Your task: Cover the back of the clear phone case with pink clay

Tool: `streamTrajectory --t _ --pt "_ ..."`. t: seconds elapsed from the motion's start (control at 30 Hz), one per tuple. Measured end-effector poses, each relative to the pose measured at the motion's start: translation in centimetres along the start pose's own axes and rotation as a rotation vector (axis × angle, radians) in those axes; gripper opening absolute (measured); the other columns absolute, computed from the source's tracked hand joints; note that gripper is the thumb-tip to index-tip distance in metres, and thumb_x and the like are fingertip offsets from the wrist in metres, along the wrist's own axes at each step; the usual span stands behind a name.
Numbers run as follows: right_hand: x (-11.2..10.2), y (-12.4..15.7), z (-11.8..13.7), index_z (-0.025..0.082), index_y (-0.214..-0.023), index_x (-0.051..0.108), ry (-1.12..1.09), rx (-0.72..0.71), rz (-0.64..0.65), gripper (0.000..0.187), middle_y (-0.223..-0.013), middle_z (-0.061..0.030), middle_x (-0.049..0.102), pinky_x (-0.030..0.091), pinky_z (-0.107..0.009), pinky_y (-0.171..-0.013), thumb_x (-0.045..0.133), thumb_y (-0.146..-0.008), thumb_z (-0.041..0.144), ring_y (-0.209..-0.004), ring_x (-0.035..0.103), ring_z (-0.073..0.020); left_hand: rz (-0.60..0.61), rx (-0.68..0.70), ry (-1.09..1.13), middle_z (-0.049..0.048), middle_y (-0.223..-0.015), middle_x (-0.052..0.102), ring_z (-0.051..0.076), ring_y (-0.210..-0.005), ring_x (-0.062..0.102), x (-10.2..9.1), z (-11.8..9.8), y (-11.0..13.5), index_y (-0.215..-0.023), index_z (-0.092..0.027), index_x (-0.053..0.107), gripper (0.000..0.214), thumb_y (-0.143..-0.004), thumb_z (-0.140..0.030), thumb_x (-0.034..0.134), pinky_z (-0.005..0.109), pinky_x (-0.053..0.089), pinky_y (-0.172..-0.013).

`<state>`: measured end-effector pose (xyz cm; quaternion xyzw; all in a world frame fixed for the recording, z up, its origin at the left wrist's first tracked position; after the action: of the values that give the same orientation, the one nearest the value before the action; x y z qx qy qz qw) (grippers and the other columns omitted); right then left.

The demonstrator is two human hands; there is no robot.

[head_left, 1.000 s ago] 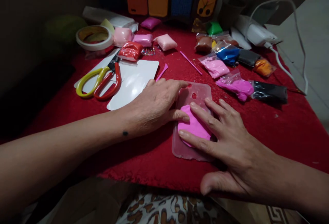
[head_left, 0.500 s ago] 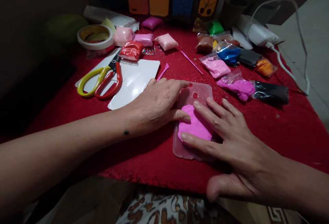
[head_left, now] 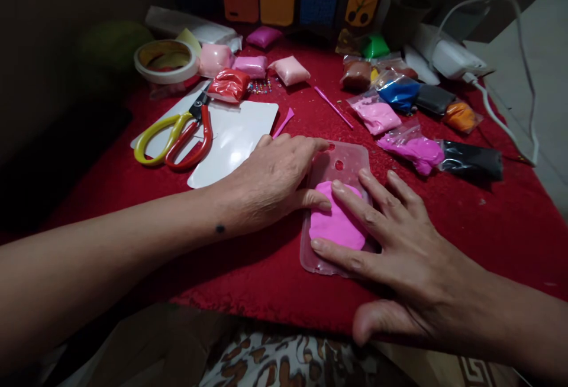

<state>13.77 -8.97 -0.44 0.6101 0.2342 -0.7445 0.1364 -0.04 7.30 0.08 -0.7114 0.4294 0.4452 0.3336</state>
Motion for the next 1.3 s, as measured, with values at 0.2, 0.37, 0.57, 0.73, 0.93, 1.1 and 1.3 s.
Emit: streamTrajectory --t 0.2,0.37,0.57,0.73,0.93,1.1,1.3 --pt "-0.4 0.5 -0.2 0.036 -0.149 0.044 -0.08 0.018 0.037 0.075 -0.167 -0.0179 0.012 0.015 -0.079 -0.109 0.044 -0.086 0.077 -0.151 0.01 -0.0497 0.054 -0.05 0.002 0.0108 -0.107 0.067 0.027 -0.097 0.06 -0.4 -0.5 -0.2 -0.141 -0.013 0.048 0.077 -0.082 -0.055 0.072 0.042 0.037 -0.093" --pt "-0.2 0.5 -0.2 0.036 -0.147 0.048 -0.063 0.005 0.025 0.072 -0.167 -0.0165 0.016 0.014 -0.079 -0.109 0.048 -0.086 0.075 -0.151 0.008 -0.0503 0.046 -0.047 0.007 0.0101 -0.105 0.067 0.027 -0.096 0.06 -0.3 -0.3 -0.2 -0.142 -0.013 0.047 0.078 -0.081 -0.054 0.073 0.043 0.037 -0.095" --pt "0.2 0.2 0.1 0.039 -0.147 0.047 -0.019 0.01 0.027 0.075 -0.166 -0.0161 0.019 0.015 -0.081 -0.107 0.052 -0.082 0.077 -0.149 0.013 -0.0531 0.03 -0.026 0.024 0.011 -0.107 0.067 0.028 -0.097 0.06 -0.1 -0.2 -0.2 -0.142 -0.013 0.048 0.081 -0.08 -0.06 0.071 0.045 0.036 -0.096" --pt "0.2 0.3 0.1 0.04 -0.153 0.037 -0.013 0.0 0.025 0.081 -0.165 -0.0175 0.019 0.015 -0.081 -0.108 0.049 -0.082 0.078 -0.149 0.011 -0.0532 0.038 -0.043 0.049 0.0105 -0.104 0.067 0.027 -0.093 0.06 -0.4 -0.2 -0.3 -0.142 -0.013 0.049 0.081 -0.079 -0.057 0.074 0.043 0.038 -0.092" --pt "-0.3 0.5 -0.1 0.04 -0.155 0.03 -0.055 0.015 0.051 0.082 -0.168 -0.0162 0.009 0.016 -0.08 -0.109 0.047 -0.084 0.077 -0.151 0.008 -0.0502 0.04 -0.058 0.166 0.0098 -0.102 0.069 0.024 -0.087 0.06 -0.7 0.0 -0.3 -0.14 -0.014 0.051 0.061 -0.09 -0.047 0.063 0.038 0.043 -0.081" --pt "-0.9 0.2 -0.1 0.007 -0.154 0.028 -0.035 0.035 -0.003 0.094 -0.16 -0.0275 0.031 0.025 -0.074 -0.112 0.034 -0.091 0.076 -0.151 0.019 -0.0429 0.014 -0.039 0.35 0.0064 -0.094 0.069 0.017 -0.079 0.061 -1.7 0.3 0.0 -0.129 -0.01 0.055 0.038 -0.096 -0.027 0.051 0.031 0.047 -0.073" --pt "-0.9 0.0 -0.1 -0.004 -0.147 0.033 0.029 0.013 -0.023 0.097 -0.154 -0.0304 0.039 0.029 -0.076 -0.107 0.034 -0.092 0.075 -0.146 0.029 -0.0485 -0.161 0.229 0.185 0.0026 -0.098 0.07 0.014 -0.088 0.065 -5.6 -1.8 2.2 -0.106 -0.019 0.07 0.017 -0.097 -0.024 0.057 0.024 0.051 -0.079"
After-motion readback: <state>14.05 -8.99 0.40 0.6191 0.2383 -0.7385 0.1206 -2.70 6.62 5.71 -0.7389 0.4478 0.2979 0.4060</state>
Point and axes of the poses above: each hand's wrist, its own y-axis away from the middle knuckle, its own x-axis out of the palm, z = x × y, the point moved 3 cm from there along -y, towards the middle knuckle
